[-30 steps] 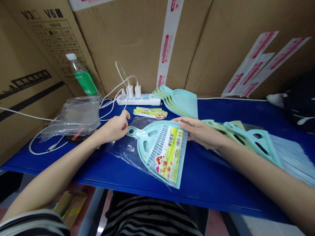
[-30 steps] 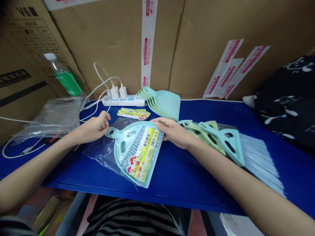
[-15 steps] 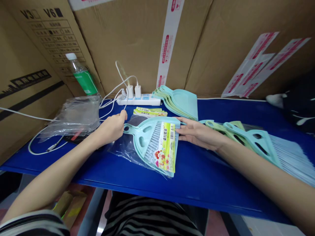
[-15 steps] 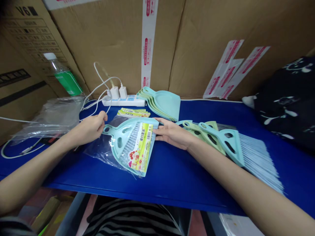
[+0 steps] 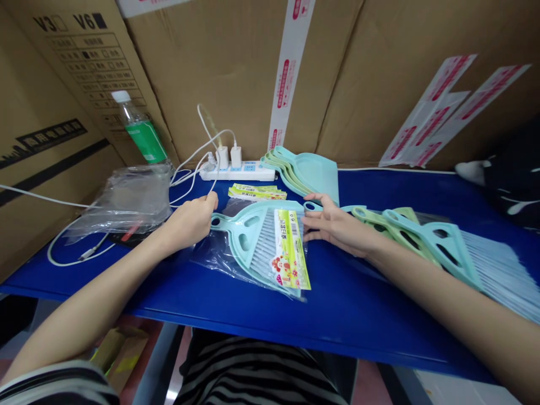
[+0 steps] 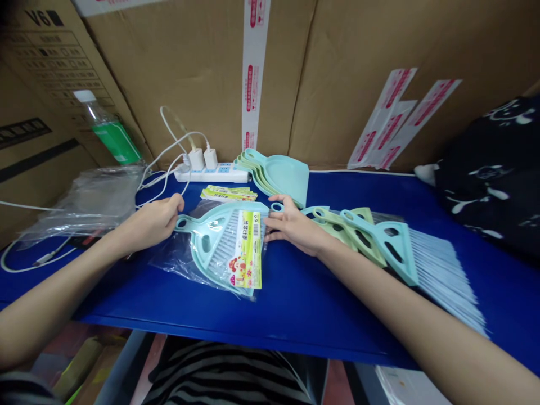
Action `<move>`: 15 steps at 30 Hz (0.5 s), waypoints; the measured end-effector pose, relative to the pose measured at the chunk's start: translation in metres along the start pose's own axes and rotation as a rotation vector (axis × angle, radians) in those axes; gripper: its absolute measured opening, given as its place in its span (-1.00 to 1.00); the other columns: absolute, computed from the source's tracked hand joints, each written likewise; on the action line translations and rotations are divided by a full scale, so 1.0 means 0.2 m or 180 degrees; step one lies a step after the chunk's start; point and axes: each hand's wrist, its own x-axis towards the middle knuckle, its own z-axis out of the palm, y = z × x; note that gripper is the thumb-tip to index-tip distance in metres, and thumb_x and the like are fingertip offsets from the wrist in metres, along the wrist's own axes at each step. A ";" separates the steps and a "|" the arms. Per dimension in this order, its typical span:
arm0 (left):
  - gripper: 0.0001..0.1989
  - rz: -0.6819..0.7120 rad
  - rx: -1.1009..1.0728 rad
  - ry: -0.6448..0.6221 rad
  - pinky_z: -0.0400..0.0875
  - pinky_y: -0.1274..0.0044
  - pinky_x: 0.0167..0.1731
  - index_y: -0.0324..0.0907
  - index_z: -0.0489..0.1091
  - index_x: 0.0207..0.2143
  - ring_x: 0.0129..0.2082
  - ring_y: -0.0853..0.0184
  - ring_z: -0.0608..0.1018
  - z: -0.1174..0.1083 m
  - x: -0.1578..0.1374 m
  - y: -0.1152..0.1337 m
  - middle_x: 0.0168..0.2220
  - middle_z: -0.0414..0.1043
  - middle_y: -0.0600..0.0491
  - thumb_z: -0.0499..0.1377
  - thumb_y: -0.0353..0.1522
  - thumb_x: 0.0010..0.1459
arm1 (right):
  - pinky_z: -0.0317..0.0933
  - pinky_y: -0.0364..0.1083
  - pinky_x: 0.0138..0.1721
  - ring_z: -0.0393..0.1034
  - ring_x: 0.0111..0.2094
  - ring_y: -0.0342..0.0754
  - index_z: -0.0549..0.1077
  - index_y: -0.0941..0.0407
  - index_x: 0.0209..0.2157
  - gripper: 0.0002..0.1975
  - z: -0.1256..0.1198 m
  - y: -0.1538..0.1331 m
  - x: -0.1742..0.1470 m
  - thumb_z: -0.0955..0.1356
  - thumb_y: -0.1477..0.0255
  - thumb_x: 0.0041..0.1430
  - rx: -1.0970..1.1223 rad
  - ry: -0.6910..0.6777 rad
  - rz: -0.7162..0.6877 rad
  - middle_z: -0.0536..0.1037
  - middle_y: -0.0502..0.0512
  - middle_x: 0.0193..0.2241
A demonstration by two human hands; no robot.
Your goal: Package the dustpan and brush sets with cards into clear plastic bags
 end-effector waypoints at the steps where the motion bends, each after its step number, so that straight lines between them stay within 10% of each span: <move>1: -0.72 -0.0013 0.0034 -0.0020 0.31 0.42 -0.35 -0.24 0.20 -0.15 -0.32 0.13 0.56 0.00 0.00 0.00 -0.41 0.40 -0.03 -0.10 -0.60 0.11 | 0.41 -0.03 -0.25 0.46 -0.33 -0.10 0.12 -0.01 -0.08 -0.65 0.00 0.00 0.00 0.33 0.42 0.14 -0.0036 -0.0021 -0.0066 0.51 -0.06 -0.37; 9: -0.74 0.0080 0.0138 -0.0051 0.34 0.44 -0.33 -0.22 0.20 -0.16 -0.30 0.18 0.56 0.00 -0.01 0.00 -0.34 0.44 -0.03 -0.09 -0.58 0.12 | 0.37 0.01 -0.14 0.43 -0.16 -0.02 0.47 0.12 -0.06 -0.54 -0.01 0.01 0.01 0.45 0.30 -0.04 -0.0713 -0.0408 -0.0349 0.52 0.14 -0.14; 15: -0.73 0.0085 0.0138 -0.0033 0.35 0.45 -0.32 -0.22 0.21 -0.15 -0.30 0.19 0.56 -0.01 -0.01 0.01 -0.36 0.45 -0.02 -0.08 -0.58 0.11 | 0.42 0.03 -0.25 0.43 -0.32 -0.03 0.51 0.15 -0.07 -0.50 0.01 0.04 0.02 0.49 0.29 -0.10 -0.0856 0.0030 -0.0287 0.51 0.10 -0.35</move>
